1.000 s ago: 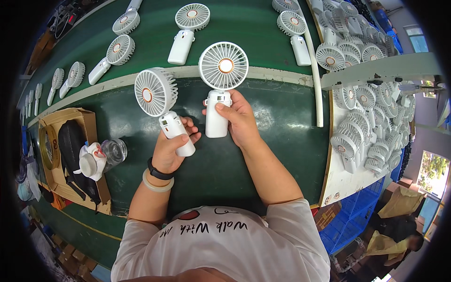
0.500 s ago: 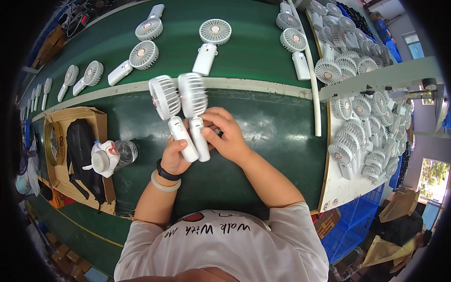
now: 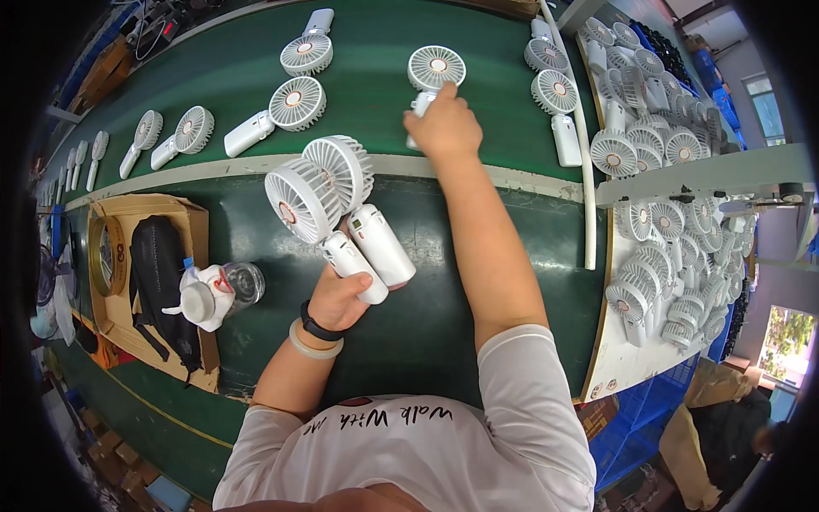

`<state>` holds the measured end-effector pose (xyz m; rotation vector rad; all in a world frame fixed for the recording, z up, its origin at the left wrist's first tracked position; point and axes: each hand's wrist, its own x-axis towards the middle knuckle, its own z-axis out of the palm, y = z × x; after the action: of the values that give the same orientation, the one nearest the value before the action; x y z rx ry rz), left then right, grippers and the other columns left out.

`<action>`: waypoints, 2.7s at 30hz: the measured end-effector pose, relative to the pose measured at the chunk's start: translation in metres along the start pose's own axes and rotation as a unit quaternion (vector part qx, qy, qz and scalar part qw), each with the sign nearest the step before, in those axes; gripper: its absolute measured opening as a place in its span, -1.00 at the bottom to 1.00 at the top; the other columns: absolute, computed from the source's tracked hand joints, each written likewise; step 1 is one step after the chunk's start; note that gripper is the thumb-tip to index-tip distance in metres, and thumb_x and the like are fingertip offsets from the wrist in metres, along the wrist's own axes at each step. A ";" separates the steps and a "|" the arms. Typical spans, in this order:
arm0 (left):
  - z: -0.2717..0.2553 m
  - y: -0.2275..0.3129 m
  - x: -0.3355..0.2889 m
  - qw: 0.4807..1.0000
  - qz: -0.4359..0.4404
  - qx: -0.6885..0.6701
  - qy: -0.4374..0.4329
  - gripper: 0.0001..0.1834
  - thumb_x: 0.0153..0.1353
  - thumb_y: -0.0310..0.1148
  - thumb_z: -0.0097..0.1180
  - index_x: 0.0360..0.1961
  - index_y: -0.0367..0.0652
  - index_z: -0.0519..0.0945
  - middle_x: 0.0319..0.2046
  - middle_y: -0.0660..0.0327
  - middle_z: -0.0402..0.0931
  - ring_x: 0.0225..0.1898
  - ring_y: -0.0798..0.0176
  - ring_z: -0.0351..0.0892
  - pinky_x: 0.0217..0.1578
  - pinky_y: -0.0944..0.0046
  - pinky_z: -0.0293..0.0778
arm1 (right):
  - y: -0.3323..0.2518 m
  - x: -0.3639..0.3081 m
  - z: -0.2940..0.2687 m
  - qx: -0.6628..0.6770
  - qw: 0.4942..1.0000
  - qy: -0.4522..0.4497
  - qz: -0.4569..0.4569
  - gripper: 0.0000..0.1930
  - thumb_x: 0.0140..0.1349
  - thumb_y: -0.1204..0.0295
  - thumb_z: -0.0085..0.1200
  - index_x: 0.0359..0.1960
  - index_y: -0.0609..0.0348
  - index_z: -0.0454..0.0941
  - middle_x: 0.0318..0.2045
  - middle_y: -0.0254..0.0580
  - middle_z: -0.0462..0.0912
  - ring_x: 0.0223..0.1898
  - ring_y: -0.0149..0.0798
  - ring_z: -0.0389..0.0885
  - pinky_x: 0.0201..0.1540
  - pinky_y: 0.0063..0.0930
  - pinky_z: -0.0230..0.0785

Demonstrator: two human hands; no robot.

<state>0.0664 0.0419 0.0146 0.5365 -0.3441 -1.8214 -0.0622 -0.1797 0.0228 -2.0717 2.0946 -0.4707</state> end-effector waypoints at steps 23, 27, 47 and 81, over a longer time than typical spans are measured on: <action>-0.017 -0.004 0.005 0.973 -0.056 -0.213 -0.069 -0.34 0.04 -0.32 0.07 0.22 0.04 0.19 0.16 0.04 0.23 0.17 -0.05 0.28 0.06 -0.11 0.35 | 0.062 -0.149 -0.019 0.898 0.260 -0.350 0.060 -0.38 0.21 0.18 0.04 0.23 0.10 0.07 -0.19 -0.17 0.26 -0.35 -0.30 0.36 -0.19 -0.26 0.48; -0.028 -0.015 0.005 0.965 -0.059 -0.234 -0.107 -0.33 0.07 -0.26 0.08 0.22 -0.13 0.18 0.10 0.05 0.31 0.07 0.04 0.39 0.00 -0.01 0.43 | 0.066 -0.149 -0.012 0.890 0.274 -0.365 0.022 -0.35 0.17 0.29 0.12 0.22 0.14 0.05 -0.20 -0.21 0.26 -0.34 -0.31 0.42 -0.31 -0.37 0.56; -0.027 -0.013 0.004 0.968 -0.070 -0.221 -0.091 -0.37 0.04 -0.30 0.11 0.16 -0.18 0.25 0.04 0.07 0.38 0.00 0.08 0.45 -0.04 0.01 0.44 | 0.045 -0.142 -0.025 0.793 0.476 -0.360 0.123 -0.42 0.17 0.59 -0.06 0.22 0.01 0.01 -0.13 -0.03 0.44 -0.13 -0.01 0.57 -0.40 -0.17 0.64; -0.020 -0.008 0.002 0.986 -0.036 -0.095 -0.134 -0.22 -0.10 -0.44 0.26 0.19 -0.11 0.19 0.01 0.02 0.38 0.00 0.10 0.46 -0.04 -0.05 0.47 | 0.014 0.021 -0.002 0.027 0.999 -0.027 -0.005 -0.29 -0.01 -0.08 0.11 0.12 0.06 0.27 0.05 0.15 0.32 0.07 0.14 0.38 0.05 -0.10 0.31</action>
<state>0.0691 0.0431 -0.0065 0.1729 -0.3308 -1.9763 -0.0764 -0.2002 0.0220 -2.0432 2.0201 -0.4623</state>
